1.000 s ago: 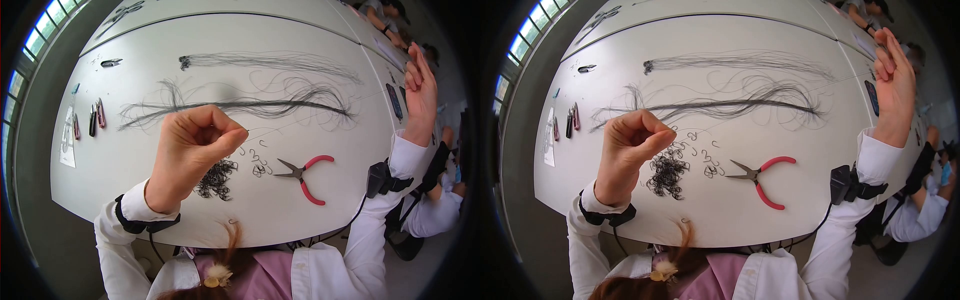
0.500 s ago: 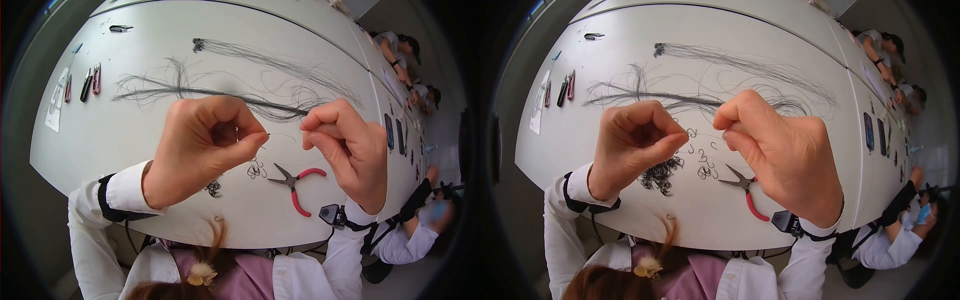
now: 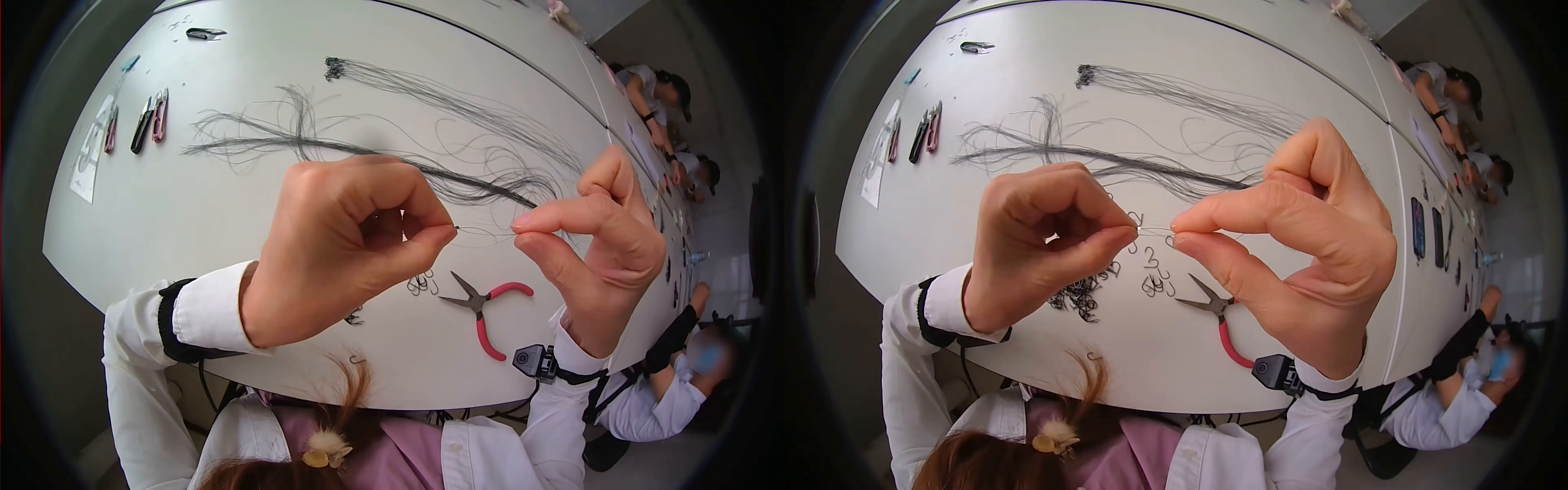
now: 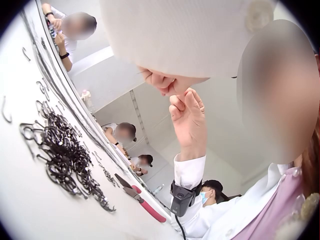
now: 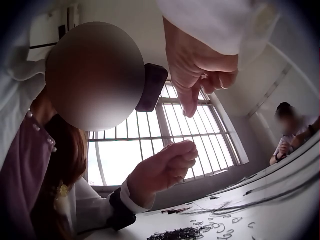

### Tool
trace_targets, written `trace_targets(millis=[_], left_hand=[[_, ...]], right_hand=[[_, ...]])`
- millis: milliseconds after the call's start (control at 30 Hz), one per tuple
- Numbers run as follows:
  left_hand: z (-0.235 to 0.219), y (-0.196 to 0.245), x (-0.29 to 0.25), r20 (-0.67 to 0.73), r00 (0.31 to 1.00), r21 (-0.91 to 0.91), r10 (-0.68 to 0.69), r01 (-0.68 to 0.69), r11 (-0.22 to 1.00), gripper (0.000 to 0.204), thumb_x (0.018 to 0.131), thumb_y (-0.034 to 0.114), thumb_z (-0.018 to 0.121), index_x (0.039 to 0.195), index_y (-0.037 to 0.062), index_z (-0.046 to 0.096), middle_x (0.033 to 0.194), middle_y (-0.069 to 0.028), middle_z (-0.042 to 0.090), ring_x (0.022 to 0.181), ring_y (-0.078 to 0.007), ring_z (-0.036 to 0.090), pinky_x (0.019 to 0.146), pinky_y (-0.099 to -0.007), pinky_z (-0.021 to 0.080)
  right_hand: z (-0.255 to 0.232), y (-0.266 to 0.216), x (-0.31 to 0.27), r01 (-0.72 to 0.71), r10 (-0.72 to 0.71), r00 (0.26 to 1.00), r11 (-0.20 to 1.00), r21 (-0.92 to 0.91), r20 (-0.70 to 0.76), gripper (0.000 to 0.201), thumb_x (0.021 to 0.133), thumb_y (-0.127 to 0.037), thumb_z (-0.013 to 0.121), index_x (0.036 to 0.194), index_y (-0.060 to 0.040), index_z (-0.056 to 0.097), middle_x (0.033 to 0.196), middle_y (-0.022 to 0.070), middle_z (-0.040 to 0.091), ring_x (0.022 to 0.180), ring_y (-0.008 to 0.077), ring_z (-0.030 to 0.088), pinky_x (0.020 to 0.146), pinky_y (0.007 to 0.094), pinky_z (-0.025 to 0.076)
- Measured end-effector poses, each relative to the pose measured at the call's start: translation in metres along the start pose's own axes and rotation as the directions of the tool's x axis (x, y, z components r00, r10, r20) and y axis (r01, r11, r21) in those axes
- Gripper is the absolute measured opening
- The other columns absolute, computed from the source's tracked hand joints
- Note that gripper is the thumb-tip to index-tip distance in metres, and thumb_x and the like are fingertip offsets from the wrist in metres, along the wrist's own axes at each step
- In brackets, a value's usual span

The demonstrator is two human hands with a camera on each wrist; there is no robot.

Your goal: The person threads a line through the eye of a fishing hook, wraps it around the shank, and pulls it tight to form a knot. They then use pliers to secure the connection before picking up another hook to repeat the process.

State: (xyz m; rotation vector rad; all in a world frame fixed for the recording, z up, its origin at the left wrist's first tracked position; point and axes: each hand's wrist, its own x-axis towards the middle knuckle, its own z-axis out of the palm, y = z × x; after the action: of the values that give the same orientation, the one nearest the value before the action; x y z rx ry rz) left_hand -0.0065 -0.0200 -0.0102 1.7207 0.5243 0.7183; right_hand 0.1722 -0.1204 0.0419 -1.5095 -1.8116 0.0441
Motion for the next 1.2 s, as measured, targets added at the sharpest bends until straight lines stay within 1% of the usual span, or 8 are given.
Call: trace_targets(millis=[33, 100, 233, 433, 500, 600, 900, 1200], left_hand=[[0.0, 0.0, 0.0, -0.009, 1.0, 0.008, 0.017, -0.017, 1.0, 0.01, 0.075, -0.005, 0.067, 0.07, -0.002, 0.059, 0.071, -0.0025, 0.06, 0.058, -0.0035, 0.055, 0.052, -0.017, 0.042], [0.0, 0.0, 0.0, -0.009, 0.999, 0.033, 0.037, -0.036, 0.999, 0.009, 0.075, -0.005, 0.067, 0.071, -0.002, 0.059, 0.072, -0.003, 0.06, 0.058, -0.0044, 0.056, 0.052, -0.0175, 0.042], [0.0, 0.001, 0.0, 0.004, 0.991, 0.083, 0.131, -0.131, 0.988, 0.008, 0.074, -0.005, 0.068, 0.072, -0.0018, 0.061, 0.071, -0.0041, 0.06, 0.058, -0.0069, 0.059, 0.05, -0.0186, 0.043], [-0.001, 0.001, -0.001, 0.022, 0.975, 0.163, 0.221, -0.222, 0.961, 0.008, 0.074, -0.006, 0.068, 0.073, -0.0015, 0.061, 0.071, -0.0047, 0.06, 0.058, -0.0081, 0.06, 0.049, -0.0192, 0.044], [-0.001, 0.001, -0.001, 0.012, 0.974, 0.161, 0.226, -0.225, 0.961, 0.008, 0.074, -0.006, 0.068, 0.073, -0.0015, 0.061, 0.071, -0.0047, 0.06, 0.058, -0.0082, 0.06, 0.05, -0.0193, 0.045], [0.0, 0.0, -0.001, 0.002, 0.975, 0.153, 0.22, -0.218, 0.964, 0.008, 0.073, -0.006, 0.068, 0.074, -0.0016, 0.061, 0.071, -0.0048, 0.06, 0.059, -0.0084, 0.061, 0.051, -0.0194, 0.046], [0.0, -0.001, -0.002, -0.006, 0.97, 0.193, 0.242, -0.236, 0.952, 0.009, 0.072, -0.007, 0.068, 0.074, -0.0016, 0.061, 0.072, -0.0049, 0.06, 0.06, -0.0088, 0.062, 0.051, -0.0196, 0.047], [0.001, -0.002, -0.001, 0.002, 0.959, 0.212, 0.282, -0.276, 0.937, 0.01, 0.071, -0.007, 0.069, 0.074, -0.0013, 0.062, 0.071, -0.0048, 0.06, 0.058, -0.0088, 0.061, 0.05, -0.0198, 0.046]], right_hand=[[0.0, 0.002, 0.001, 0.001, -0.001, 1.0, 1.0, 0.0, 0.001, 0.018, 0.058, -0.007, 0.076, 0.074, -0.0051, 0.068, 0.069, -0.0017, 0.038, 0.07, 0.0125, 0.035, 0.063, 0.0244, 0.026], [0.0, 0.008, 0.002, -0.001, -0.003, 1.0, 0.978, 0.21, 0.019, 0.018, 0.059, -0.015, 0.076, 0.07, -0.0058, 0.065, 0.074, 0.0004, 0.036, 0.076, 0.015, 0.033, 0.067, 0.0268, 0.025], [0.008, 0.009, 0.0, -0.112, 0.111, 0.994, 0.951, 0.29, 0.019, 0.015, 0.06, -0.014, 0.072, 0.068, -0.0056, 0.062, 0.078, 0.0018, 0.036, 0.079, 0.0158, 0.033, 0.07, 0.0278, 0.026], [0.015, 0.007, -0.002, -0.141, 0.142, 0.99, 0.97, 0.199, 0.01, 0.014, 0.056, -0.005, 0.069, 0.068, -0.0031, 0.062, 0.079, 0.003, 0.037, 0.079, 0.0165, 0.035, 0.076, 0.0276, 0.03], [0.016, 0.006, -0.002, -0.093, 0.094, 0.994, 0.995, 0.021, -0.062, 0.016, 0.053, -0.001, 0.068, 0.068, -0.0028, 0.061, 0.079, 0.0038, 0.037, 0.078, 0.0168, 0.037, 0.074, 0.0271, 0.032], [0.017, 0.003, -0.002, -0.055, 0.048, 0.993, 0.996, -0.067, -0.105, 0.017, 0.052, 0.0, 0.067, 0.066, -0.0035, 0.061, 0.078, 0.0043, 0.037, 0.076, 0.0168, 0.039, 0.072, 0.0267, 0.033], [0.013, -0.004, -0.001, -0.028, 0.026, 1.0, 0.992, -0.127, -0.014, 0.017, 0.048, 0.0, 0.065, 0.063, -0.0052, 0.059, 0.077, 0.0038, 0.035, 0.074, 0.017, 0.037, 0.068, 0.0269, 0.032], [0.015, -0.004, -0.001, -0.026, 0.026, 1.0, 0.989, -0.147, 0.001, 0.018, 0.047, -0.001, 0.065, 0.063, -0.0053, 0.058, 0.077, 0.0039, 0.034, 0.072, 0.0169, 0.038, 0.066, 0.0267, 0.032]])
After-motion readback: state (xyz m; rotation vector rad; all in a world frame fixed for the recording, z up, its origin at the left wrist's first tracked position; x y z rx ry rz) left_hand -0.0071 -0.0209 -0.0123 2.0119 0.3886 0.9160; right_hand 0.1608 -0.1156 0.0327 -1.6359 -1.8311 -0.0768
